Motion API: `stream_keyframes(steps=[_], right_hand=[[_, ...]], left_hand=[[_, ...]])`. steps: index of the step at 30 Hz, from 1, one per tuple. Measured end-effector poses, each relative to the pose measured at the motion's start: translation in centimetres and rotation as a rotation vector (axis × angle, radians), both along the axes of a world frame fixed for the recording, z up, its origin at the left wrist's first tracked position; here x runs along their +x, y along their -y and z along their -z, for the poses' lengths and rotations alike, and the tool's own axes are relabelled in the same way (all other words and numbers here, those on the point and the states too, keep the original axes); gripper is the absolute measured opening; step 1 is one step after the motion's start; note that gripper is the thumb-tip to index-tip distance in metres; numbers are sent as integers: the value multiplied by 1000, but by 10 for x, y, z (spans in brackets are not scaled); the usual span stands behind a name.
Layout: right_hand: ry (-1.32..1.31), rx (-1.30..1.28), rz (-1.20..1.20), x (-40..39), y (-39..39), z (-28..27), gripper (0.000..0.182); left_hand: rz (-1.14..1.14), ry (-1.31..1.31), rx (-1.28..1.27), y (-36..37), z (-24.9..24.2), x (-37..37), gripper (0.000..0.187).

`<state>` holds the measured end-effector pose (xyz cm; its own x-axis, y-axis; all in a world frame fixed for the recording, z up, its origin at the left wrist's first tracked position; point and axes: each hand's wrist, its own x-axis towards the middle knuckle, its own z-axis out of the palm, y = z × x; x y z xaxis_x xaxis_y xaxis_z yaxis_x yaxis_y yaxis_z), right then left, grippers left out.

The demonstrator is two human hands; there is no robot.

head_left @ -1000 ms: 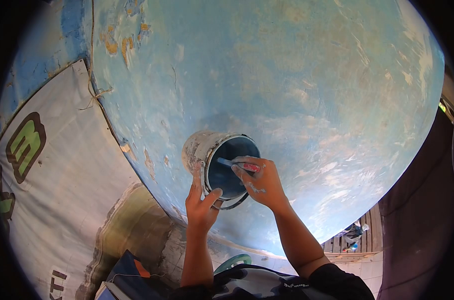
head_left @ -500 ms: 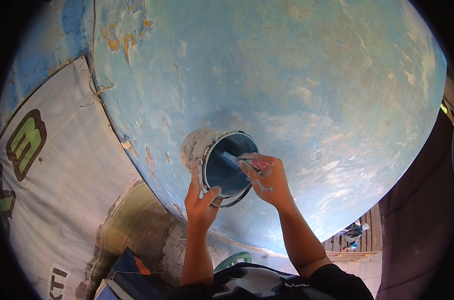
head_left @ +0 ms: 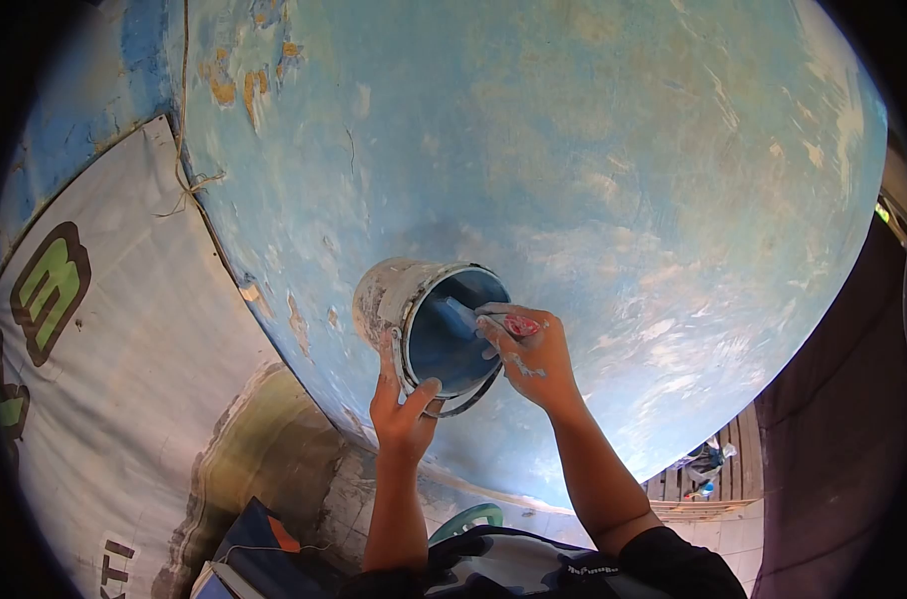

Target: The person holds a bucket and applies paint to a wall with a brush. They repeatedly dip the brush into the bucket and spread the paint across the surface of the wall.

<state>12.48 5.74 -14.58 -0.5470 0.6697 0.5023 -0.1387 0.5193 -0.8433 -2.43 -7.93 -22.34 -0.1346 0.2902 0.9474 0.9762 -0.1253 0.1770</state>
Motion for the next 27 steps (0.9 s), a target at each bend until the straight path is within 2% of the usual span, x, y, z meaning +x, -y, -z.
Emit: stream_keyframes(steps=[4,8,10,15,19,21,23,24,25,27], right_hand=[[-3,-77,-83,-4,7,6,26],[-59,-82,-44,0,5,4,25],[-123,-190,-73,9,5,0,25],[-206,-143,-41,31,-1,-12,25],[-286,-49,-12,54,-14,-17,22],[-317,-95,-13,72,-14,-26,22],[-347,28,-29,90,-16,-42,22],[-244,166,-5,102,-19,-50,20],[-248,198,28,114,-20,-59,20],[-303,297,-2,136,-14,-78,18]], left_hand=[[27,3,5,-3,-6,3,21],[45,32,-29,-8,-13,8,27],[54,52,-35,-11,-12,11,30],[124,16,-13,-18,-24,14,42],[190,8,4,-28,-37,20,44],[196,-34,-8,-31,-47,26,46],[251,-34,-9,-34,-64,32,47],[291,-32,-16,-39,-75,36,49],[326,-43,11,-43,-87,41,49],[584,173,-96,-49,-110,49,49]])
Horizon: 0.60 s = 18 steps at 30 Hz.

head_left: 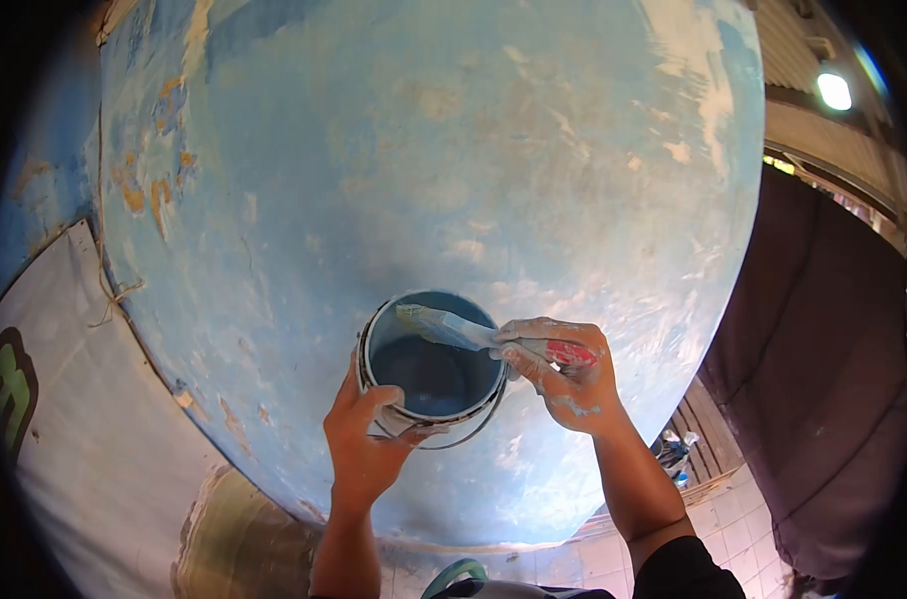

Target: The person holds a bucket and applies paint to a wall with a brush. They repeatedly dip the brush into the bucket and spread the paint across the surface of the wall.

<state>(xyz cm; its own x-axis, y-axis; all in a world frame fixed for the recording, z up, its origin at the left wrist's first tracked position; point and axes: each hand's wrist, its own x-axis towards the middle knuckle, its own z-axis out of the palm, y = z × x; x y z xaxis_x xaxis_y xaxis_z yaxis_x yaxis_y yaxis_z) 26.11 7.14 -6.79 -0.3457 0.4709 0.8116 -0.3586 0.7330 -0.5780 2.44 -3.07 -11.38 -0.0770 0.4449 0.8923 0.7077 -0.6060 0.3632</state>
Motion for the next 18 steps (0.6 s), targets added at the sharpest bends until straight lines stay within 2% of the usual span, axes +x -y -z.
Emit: stream_keyframes(steps=[2,4,5,8,10,13,14,17,18], right_hand=[[39,56,111,24,3,-23,17],[205,21,150,45,6,-45,17],[131,64,183,51,4,-52,16],[244,201,278,76,4,-82,16],[219,230,340,89,9,-102,15],[380,358,411,112,13,-125,18],[371,365,431,117,12,-129,18],[122,375,415,126,4,-145,19],[69,280,440,132,2,-150,22]], left_hand=[[68,33,-18,-10,-17,2,47],[152,184,-275,-19,-32,4,45],[177,190,-309,-23,-45,11,45],[299,114,-313,-43,-82,24,45],[324,57,-311,-55,-104,35,46],[355,-41,-288,-75,-129,54,47],[361,-85,-271,-81,-137,59,46],[372,-149,-269,-98,-161,77,43],[386,-160,-259,-105,-170,83,43]])
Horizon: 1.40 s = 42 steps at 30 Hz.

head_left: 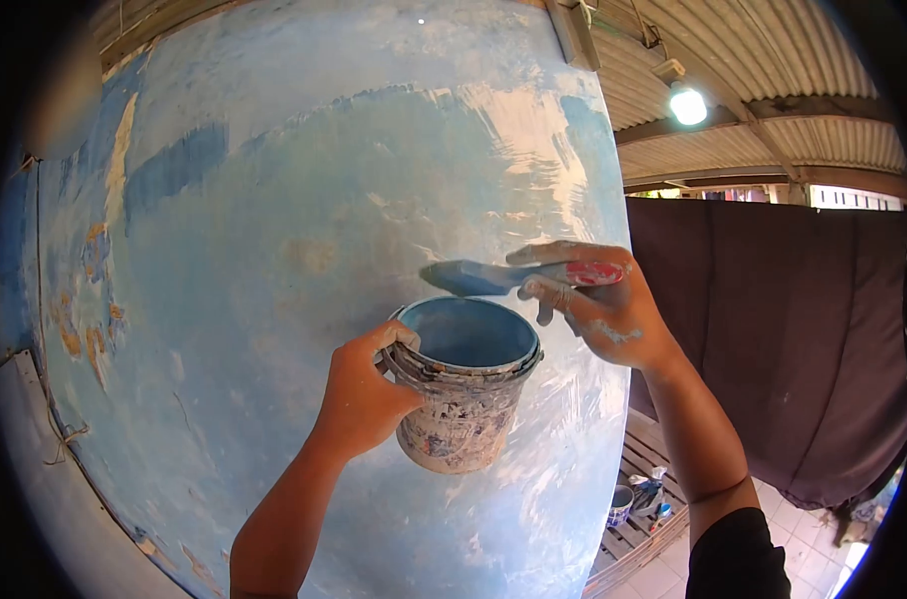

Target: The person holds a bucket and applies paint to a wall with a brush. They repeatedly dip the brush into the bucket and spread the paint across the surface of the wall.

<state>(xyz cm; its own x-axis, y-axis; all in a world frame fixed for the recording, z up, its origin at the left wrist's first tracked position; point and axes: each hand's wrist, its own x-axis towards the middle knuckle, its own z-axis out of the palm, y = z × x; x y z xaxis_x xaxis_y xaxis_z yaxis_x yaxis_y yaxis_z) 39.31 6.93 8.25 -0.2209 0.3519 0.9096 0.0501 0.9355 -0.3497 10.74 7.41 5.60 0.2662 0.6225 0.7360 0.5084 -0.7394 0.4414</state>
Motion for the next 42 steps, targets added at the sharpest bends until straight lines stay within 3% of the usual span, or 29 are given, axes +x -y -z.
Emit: stream_keyframes(steps=[4,6,12,15,20,24,27,30,34,38,41,42], right_hand=[[-191,-54,186,21,-20,-43,27],[-295,70,123,29,-53,-68,30],[-570,128,131,37,-124,-157,35],[-609,238,202,45,-166,-180,28],[-623,-14,328,63,-171,-162,25],[-547,28,388,85,-146,-179,26],[-648,204,310,89,-166,-197,26],[-694,100,241,89,-211,-182,28],[-646,37,428,97,-195,-131,29],[-495,-78,595,101,-151,-141,29],[-582,130,190,98,-170,-153,28],[-583,131,196,94,-179,-147,28]], left_hand=[[43,-21,36,-21,-39,30,37],[20,-54,67,-23,-58,46,34],[-42,-85,113,-21,-90,66,41],[-39,-118,122,-22,-92,63,41],[-41,-101,160,-21,-89,48,40],[-87,-127,169,-19,-94,52,39],[-85,-88,89,-12,-98,57,34],[-94,-88,80,-16,-97,56,36],[-55,-110,114,-21,-93,52,36],[-17,-118,114,-24,-88,55,37],[-40,-94,112,-17,-82,62,35],[-35,-95,112,-14,-83,62,35]])
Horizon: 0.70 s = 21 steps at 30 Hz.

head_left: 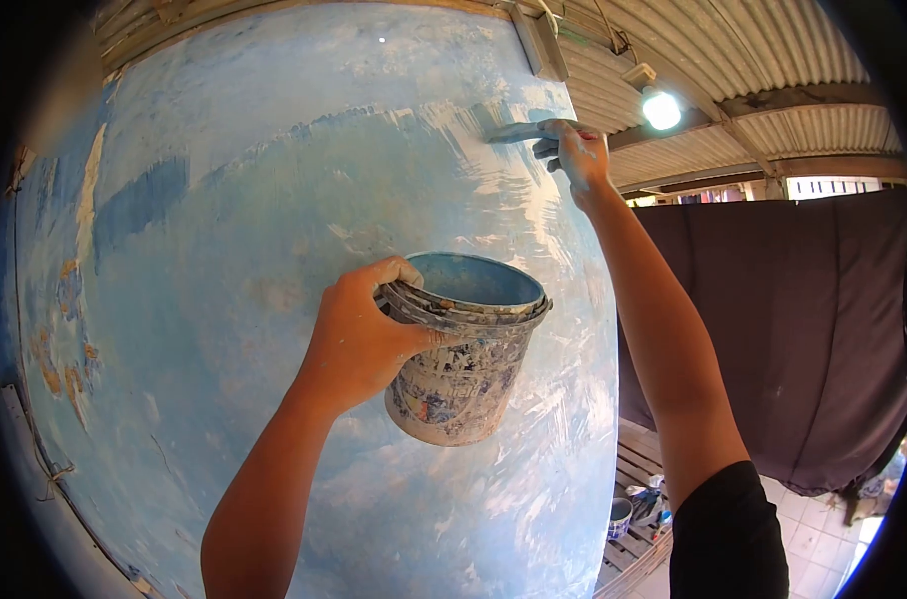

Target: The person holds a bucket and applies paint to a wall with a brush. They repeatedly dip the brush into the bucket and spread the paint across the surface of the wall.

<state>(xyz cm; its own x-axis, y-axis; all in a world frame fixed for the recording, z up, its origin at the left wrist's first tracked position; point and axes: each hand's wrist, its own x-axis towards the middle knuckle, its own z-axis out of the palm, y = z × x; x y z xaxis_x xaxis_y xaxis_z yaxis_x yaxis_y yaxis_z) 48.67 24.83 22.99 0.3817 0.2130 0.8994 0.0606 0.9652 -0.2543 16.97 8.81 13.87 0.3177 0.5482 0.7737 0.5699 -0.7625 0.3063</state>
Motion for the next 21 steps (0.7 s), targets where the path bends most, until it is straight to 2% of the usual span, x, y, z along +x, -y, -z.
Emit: stream_keyframes(steps=[4,6,7,9,11,12,15,18,20,21], right_hand=[[-144,-172,5,-3,-4,52,26],[-76,-312,197,11,10,58,27],[-86,-401,221,11,32,50,29],[-48,-305,250,26,31,38,30],[-16,-181,237,34,24,30,31],[-15,-182,241,32,16,34,31],[-122,-211,39,25,-10,84,30],[-128,-107,149,34,-19,120,27],[-67,-341,262,47,1,108,26],[-55,-340,233,45,19,98,25]], left_hand=[[-13,-1,-67,5,4,-7,36],[-7,15,-67,6,3,-12,37],[-11,17,-73,6,4,-13,38],[-8,21,-75,3,5,-15,39],[3,-12,84,0,8,-19,39],[7,-10,83,-1,9,-20,39],[26,-30,104,-4,13,-22,40],[47,28,38,-3,18,-25,41],[20,0,-9,3,16,-25,40],[22,0,-13,2,18,-25,40]])
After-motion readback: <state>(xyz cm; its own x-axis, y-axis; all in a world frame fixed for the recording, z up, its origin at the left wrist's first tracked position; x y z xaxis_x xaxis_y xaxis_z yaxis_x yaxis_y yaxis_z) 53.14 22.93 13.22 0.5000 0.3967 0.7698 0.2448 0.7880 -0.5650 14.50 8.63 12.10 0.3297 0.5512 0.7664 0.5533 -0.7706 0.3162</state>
